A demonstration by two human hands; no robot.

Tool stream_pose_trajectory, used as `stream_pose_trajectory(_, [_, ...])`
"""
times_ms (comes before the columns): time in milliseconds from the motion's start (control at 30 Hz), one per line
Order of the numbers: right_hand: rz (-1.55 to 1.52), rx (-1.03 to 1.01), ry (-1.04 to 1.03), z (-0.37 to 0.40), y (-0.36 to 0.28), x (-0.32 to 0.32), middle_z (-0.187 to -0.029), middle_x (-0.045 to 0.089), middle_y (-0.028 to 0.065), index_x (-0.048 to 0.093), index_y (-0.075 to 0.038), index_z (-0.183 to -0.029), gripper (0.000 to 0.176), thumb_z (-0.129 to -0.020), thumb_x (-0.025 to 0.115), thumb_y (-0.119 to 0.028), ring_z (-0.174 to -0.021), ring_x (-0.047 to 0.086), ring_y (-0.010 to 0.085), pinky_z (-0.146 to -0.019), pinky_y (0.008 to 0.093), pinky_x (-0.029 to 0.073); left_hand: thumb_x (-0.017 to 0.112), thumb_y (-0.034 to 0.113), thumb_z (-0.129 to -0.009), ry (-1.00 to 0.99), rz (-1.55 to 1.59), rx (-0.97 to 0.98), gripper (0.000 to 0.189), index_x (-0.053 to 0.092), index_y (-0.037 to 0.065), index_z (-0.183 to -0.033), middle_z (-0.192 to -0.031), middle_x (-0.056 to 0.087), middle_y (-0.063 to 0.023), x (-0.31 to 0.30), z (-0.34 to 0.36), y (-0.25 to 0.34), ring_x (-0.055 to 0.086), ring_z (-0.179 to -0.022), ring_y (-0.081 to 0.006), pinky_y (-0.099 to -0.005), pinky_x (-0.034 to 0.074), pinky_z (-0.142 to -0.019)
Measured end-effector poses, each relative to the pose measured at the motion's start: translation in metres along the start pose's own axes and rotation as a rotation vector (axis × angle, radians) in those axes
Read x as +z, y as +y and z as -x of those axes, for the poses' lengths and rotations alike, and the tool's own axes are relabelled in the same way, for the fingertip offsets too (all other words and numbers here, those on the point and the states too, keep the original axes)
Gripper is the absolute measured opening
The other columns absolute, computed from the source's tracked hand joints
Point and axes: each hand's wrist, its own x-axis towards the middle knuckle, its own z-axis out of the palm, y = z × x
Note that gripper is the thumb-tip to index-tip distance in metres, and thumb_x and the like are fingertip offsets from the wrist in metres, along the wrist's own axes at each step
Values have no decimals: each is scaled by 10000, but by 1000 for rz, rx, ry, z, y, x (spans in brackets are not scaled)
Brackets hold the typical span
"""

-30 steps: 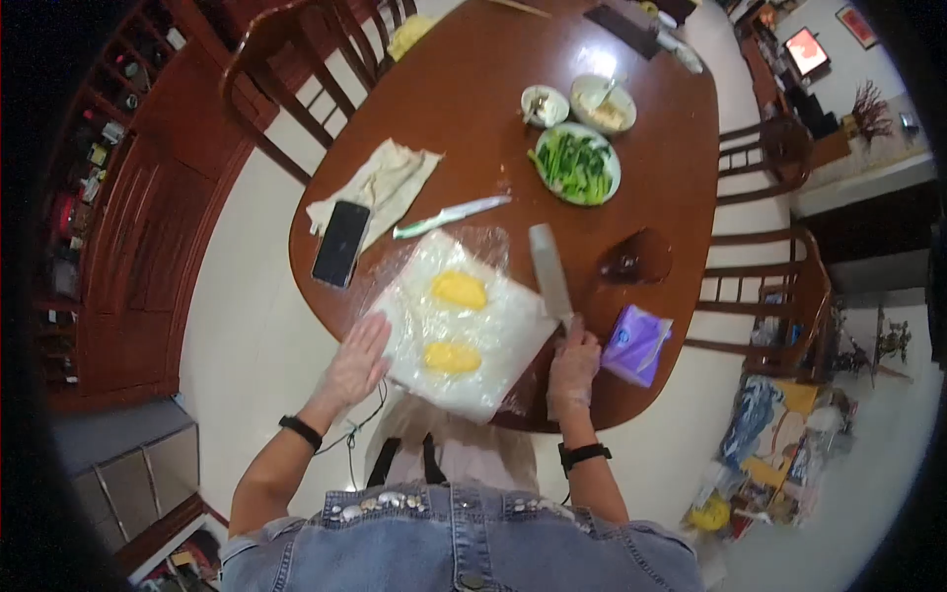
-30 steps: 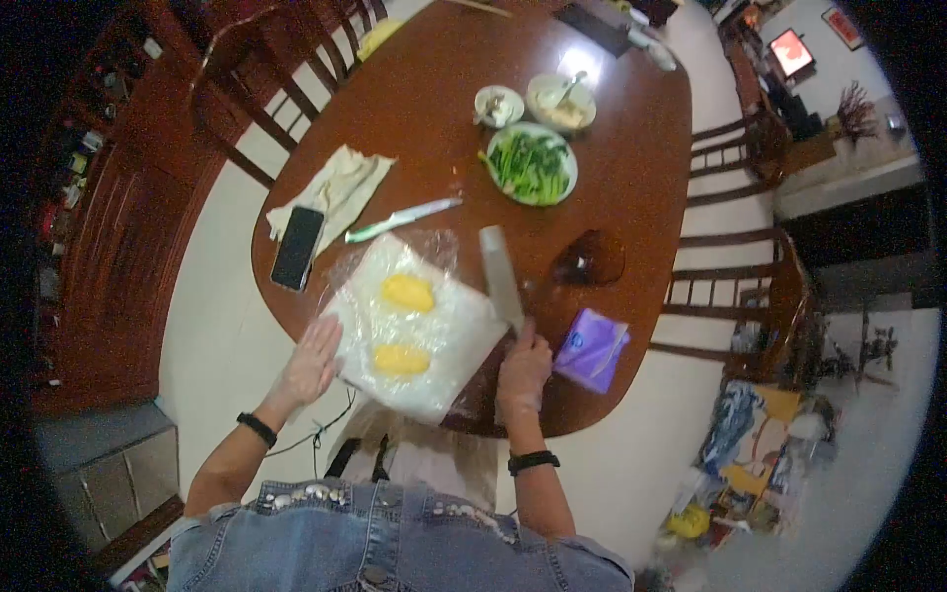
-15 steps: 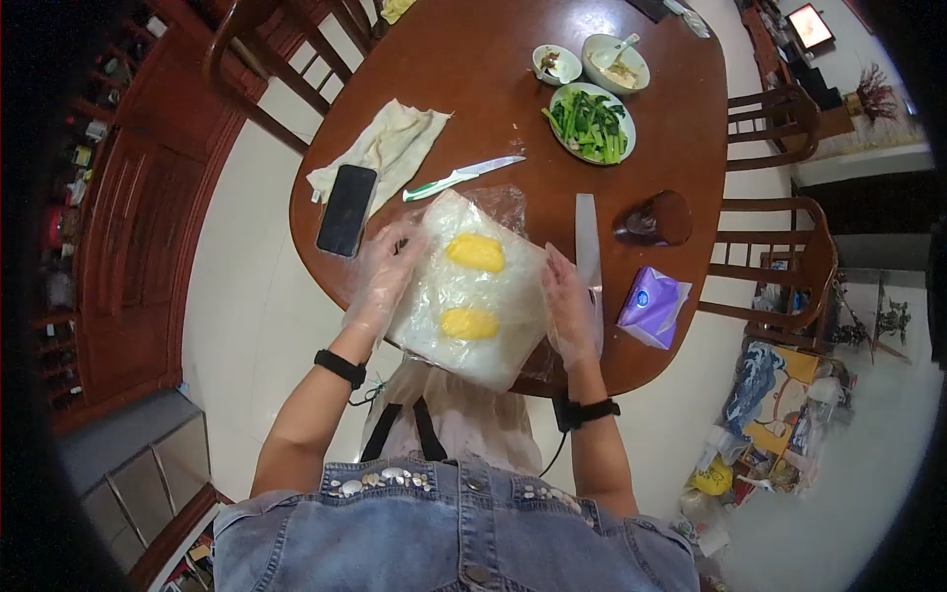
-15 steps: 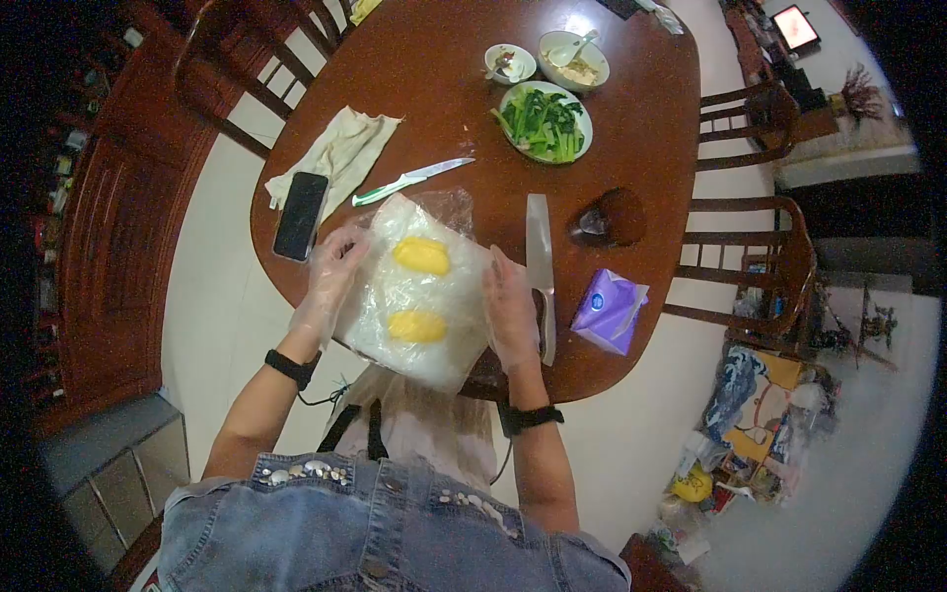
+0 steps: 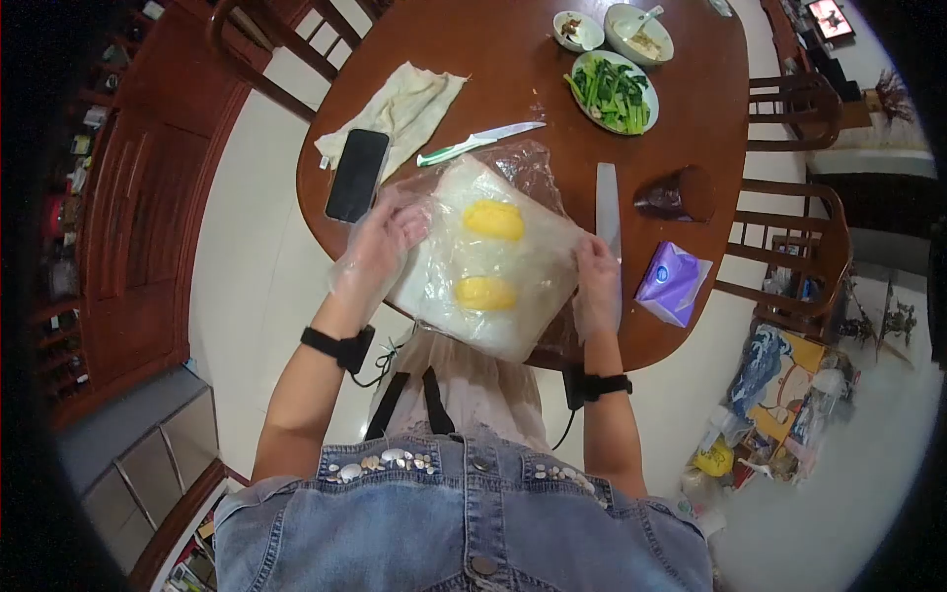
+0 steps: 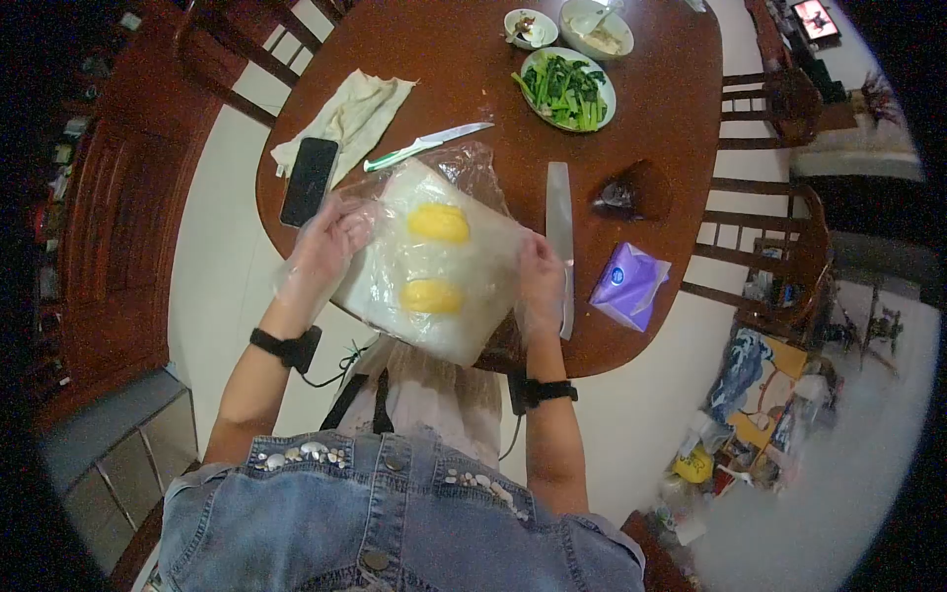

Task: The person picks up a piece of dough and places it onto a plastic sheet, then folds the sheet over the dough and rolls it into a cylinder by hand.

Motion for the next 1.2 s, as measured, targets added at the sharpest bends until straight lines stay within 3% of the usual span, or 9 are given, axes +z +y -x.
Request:
stream_pose_trajectory(367, [348,171,-234,-4,7,3,-994,655,63,605,9,-1144,445,-903,583,-364,-866,592,161,-806,296,448,622,309,-873,15,-1029,-35,221,659,91,-869,-818,632,-13,0,-26,-10,532,-710,-77,-212,419,-669])
stream_pose_trajectory(400, [-38,237,-206,-9,0,7,-1022,650,73,600,6,-1155,451,-896,583,-363,-906,585,170,-823,306,445,612,322,-875,43,-1146,-16,244,653,84,-840,-811,637,-23,2,-31,-8,529,-701,-79,-213,419,-668])
stream_pose_trajectory(567, [-393,257,-197,-15,21,-5,-1125,613,107,598,-1,-1140,416,-829,663,-270,-1035,551,186,-888,329,431,531,258,-933,-70,-308,-192,233,607,38,-944,-878,650,-71,-24,-42,2,584,-795,-127,-254,466,-735])
stream_pose_trajectory(633, [474,-466,-387,13,23,-15,-1181,574,121,606,-32,-1123,416,-734,720,-127,-1074,545,244,-938,357,424,476,213,-968,-214,-154,-243,235,581,20,-1052,-939,648,-89,-34,-39,1,597,-845,-149,-280,490,-769])
stream_pose_trajectory(733, [951,-706,-416,25,14,-13,-1210,546,125,614,-43,-1118,476,-656,727,-27,-1080,536,319,-956,398,429,526,163,-944,-171,-173,-211,206,558,14,-1083,-1007,637,-113,-32,-10,-6,597,-885,-171,-285,489,-805])
stream_pose_trajectory(833, [768,-802,-385,14,33,-9,-1145,575,136,630,-62,-1091,426,-672,706,-36,-1046,545,345,-920,419,454,632,166,-884,47,-375,-86,306,537,4,-1126,-1033,622,-113,-29,14,-15,596,-906,-179,-280,485,-835])
stream_pose_trajectory(967, [667,-542,-348,10,48,6,-1044,615,129,641,-68,-1035,285,-752,673,-59,-977,577,299,-833,386,475,736,215,-798,193,-835,36,509,494,-31,-1173,-1000,620,-89,-44,30,-47,586,-881,-149,-268,475,-814])
stream_pose_trajectory(1033, [-96,204,-148,14,33,13,-985,634,84,630,-15,-1056,194,-903,596,-128,-865,581,150,-784,260,467,722,128,-755,157,-1063,132,368,561,-28,-1046,-812,620,-43,-24,47,-55,575,-705,-105,-258,470,-617])
stream_pose_trajectory(1200, [250,16,-176,31,6,2,-918,664,81,630,-45,-1003,395,-967,437,-388,-874,558,156,-773,304,445,702,140,-773,164,-1329,-37,198,607,33,-911,-708,573,26,-20,57,-67,511,-655,-63,-257,419,-576])
